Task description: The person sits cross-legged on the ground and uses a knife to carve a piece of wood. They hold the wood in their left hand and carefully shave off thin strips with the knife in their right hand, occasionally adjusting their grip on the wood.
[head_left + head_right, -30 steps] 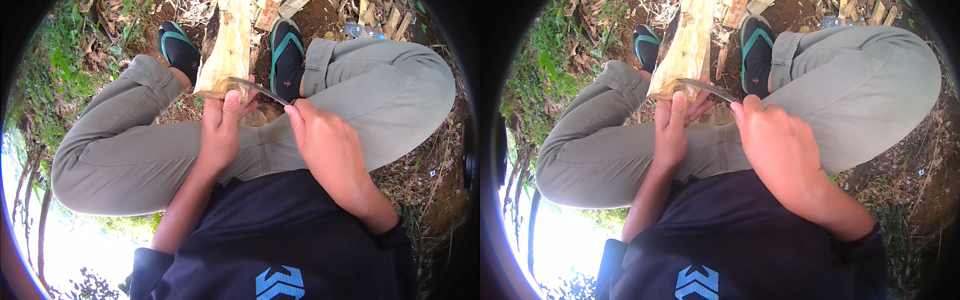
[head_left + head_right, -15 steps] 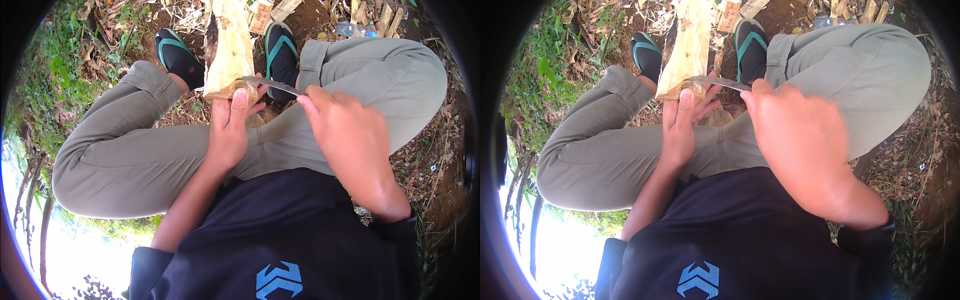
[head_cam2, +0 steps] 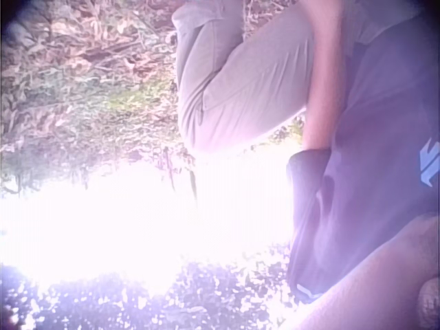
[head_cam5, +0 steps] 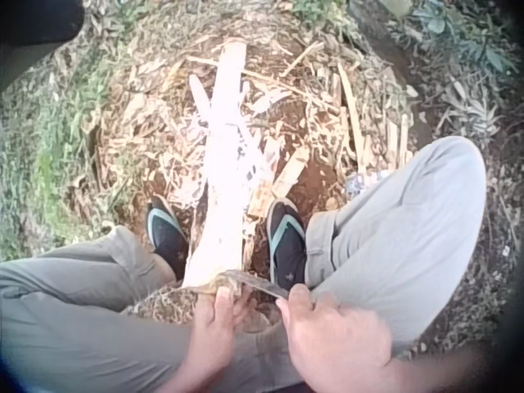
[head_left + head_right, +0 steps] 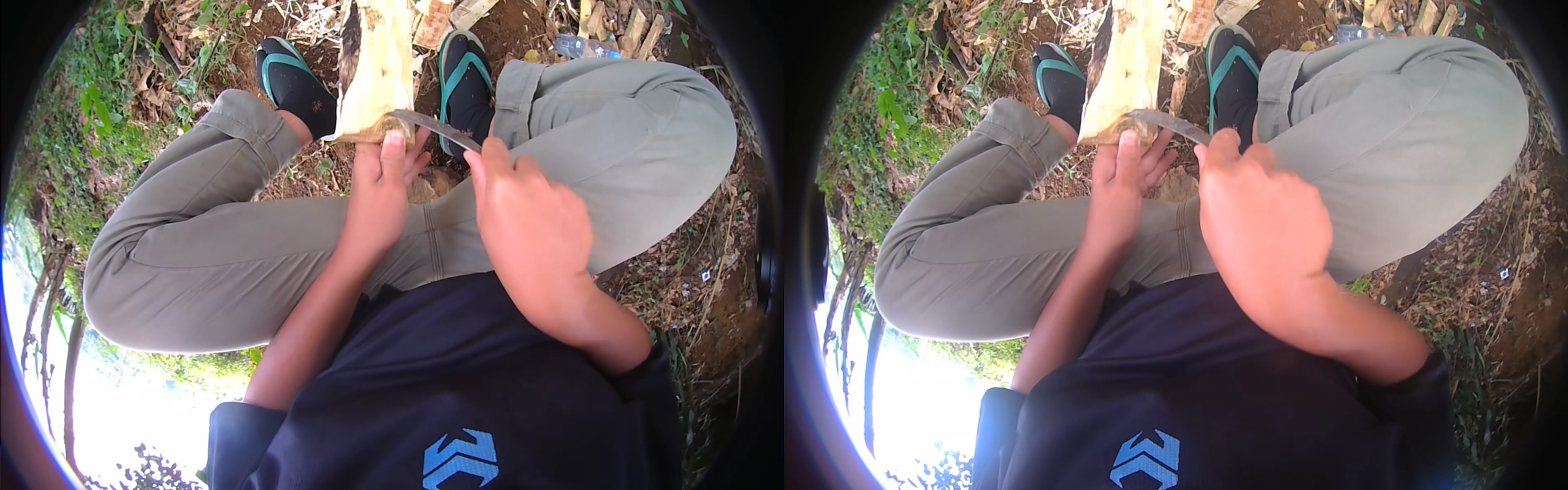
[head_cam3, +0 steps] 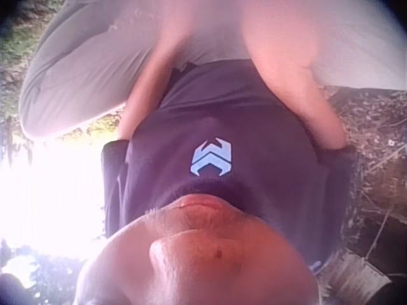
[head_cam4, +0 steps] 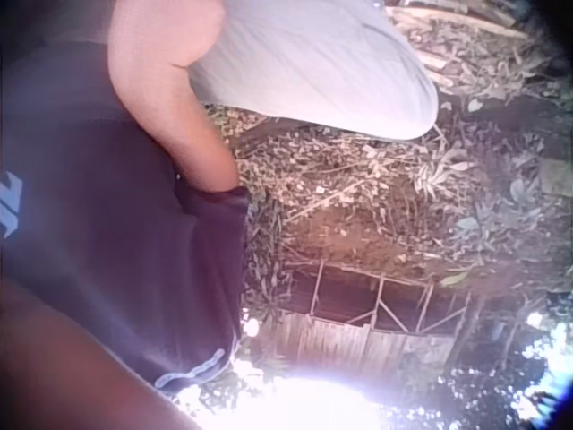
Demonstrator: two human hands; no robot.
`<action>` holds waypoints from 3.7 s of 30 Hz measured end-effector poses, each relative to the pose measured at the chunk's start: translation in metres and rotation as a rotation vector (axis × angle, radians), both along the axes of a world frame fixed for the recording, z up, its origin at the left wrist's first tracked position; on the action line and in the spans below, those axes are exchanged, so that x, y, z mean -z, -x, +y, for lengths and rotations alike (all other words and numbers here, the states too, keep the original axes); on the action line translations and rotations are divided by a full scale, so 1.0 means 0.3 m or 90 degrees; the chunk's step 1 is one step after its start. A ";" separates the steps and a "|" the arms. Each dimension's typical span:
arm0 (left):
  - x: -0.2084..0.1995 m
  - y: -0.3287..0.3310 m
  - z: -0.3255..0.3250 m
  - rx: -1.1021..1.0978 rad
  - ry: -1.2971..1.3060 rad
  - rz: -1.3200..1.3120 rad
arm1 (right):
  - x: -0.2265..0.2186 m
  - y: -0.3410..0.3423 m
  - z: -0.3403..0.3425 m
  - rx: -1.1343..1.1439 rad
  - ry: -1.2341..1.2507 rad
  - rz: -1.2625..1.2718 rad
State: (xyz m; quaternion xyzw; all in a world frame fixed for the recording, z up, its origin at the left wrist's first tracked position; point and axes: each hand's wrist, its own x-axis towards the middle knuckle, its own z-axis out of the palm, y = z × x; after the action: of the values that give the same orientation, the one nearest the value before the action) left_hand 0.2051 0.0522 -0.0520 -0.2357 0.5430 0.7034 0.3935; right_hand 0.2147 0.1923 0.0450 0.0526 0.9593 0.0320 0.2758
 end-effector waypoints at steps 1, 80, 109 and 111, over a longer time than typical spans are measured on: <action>0.007 0.002 -0.002 -0.021 -0.004 0.012 | 0.012 0.001 0.002 0.004 0.017 0.012; -0.009 0.095 0.019 -0.106 0.117 -0.028 | 0.074 0.046 0.122 0.066 0.195 0.060; 0.028 0.082 0.016 -0.107 0.156 -0.141 | 0.087 -0.061 0.028 0.261 0.383 0.090; 0.027 0.079 0.013 -0.082 0.138 -0.149 | 0.096 -0.060 0.024 0.262 0.381 0.092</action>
State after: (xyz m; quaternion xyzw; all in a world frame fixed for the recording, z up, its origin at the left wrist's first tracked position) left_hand 0.1814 0.0560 -0.0603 -0.3917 0.5498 0.6321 0.3803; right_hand 0.2326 0.1996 0.0162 0.1637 0.9125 -0.3097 0.2111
